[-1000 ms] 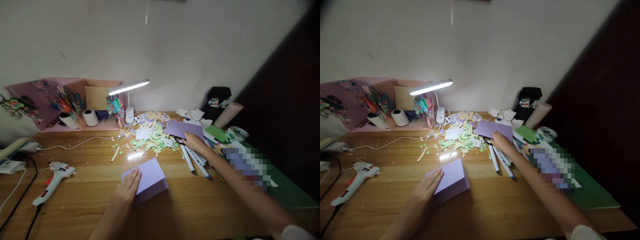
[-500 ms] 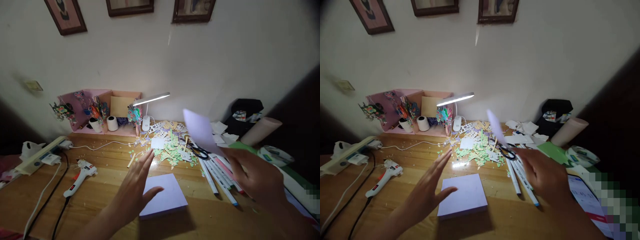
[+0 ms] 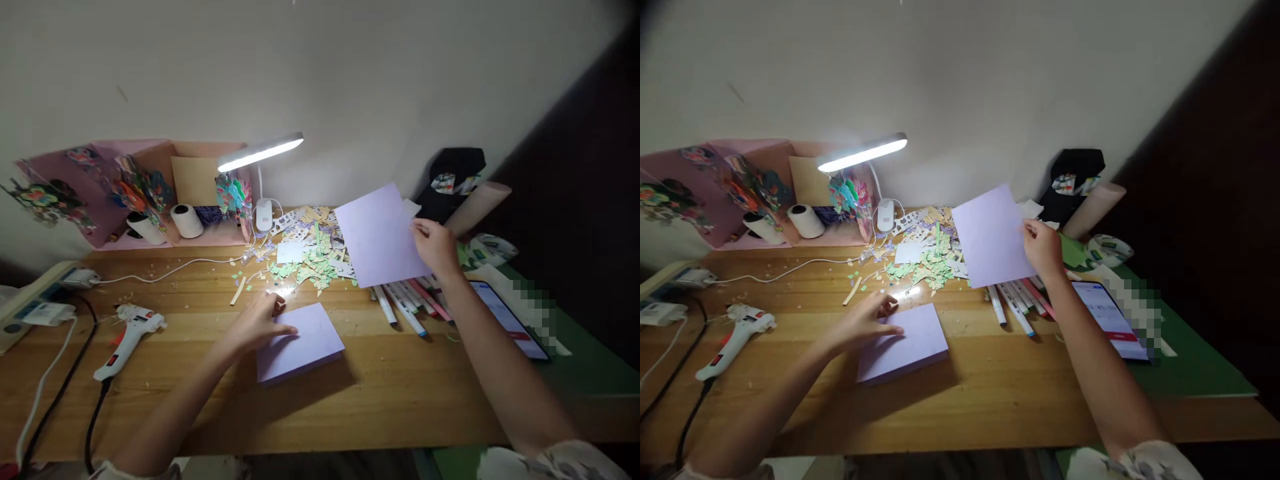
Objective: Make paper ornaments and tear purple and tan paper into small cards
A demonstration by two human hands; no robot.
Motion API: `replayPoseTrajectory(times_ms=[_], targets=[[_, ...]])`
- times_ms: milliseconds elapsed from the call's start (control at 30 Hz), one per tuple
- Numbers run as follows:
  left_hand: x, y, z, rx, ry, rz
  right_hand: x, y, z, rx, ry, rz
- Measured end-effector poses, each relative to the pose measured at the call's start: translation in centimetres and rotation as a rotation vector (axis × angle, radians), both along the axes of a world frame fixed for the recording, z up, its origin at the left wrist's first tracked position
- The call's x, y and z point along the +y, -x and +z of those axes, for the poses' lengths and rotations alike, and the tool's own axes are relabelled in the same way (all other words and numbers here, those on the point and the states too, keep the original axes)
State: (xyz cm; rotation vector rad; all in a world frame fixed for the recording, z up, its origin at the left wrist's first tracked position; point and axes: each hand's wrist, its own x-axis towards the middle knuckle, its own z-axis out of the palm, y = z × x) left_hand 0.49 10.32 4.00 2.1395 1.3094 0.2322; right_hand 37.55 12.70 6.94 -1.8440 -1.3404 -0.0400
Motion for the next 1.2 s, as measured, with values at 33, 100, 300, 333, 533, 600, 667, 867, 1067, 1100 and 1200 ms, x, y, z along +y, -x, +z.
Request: replayPoseTrajectory(times_ms=[33,100,300,333,533,600,667,867,1067,1100,1200], targets=[[0.3,-0.1,-0.5,0.037,0.006,-0.015,0.5,-0.8,-0.6,-0.006,0.017,-0.013],[0.8,-0.3,-1.1,0.056,0.004,-0.016,0.6,-0.6,-1.6,-0.03,0.016,-0.017],[1.4,-1.6,0.1,-0.069,0.074,-0.107,-4.1,9.5,-3.4,-0.026,0.158,0.554],[1.3,-1.8,0.3,-0.1,0.076,-0.13,-4.9,11.1,-3.6,0.05,0.242,0.718],[-0.6,-2.7,0.7,-0.236,-0.05,-0.223,-7.7,14.5,-3.3,0.325,0.368,0.756],[-1.4,-2.9,0.8,-0.213,-0.19,-0.205,-8.1,14.5,-3.1,0.309,0.281,0.752],[-2.2,-3.1,0.9,-0.185,-0.359,-0.2,-8.5,14.6,-2.9,0.244,0.13,0.757],[-3.2,-3.6,0.6,-0.193,-0.688,-0.284,-9.3,15.1,-2.2,0.091,-0.04,0.737],[-3.0,-3.6,0.6,-0.25,-0.76,-0.308,-9.1,14.4,-1.3,0.144,-0.063,0.76],[-3.0,-3.5,0.6,-0.249,-0.754,-0.309,-9.1,14.2,-1.2,0.157,-0.049,0.763],[-2.9,-3.3,0.6,-0.245,-0.748,-0.287,-8.9,13.4,-1.1,0.166,-0.03,0.74]])
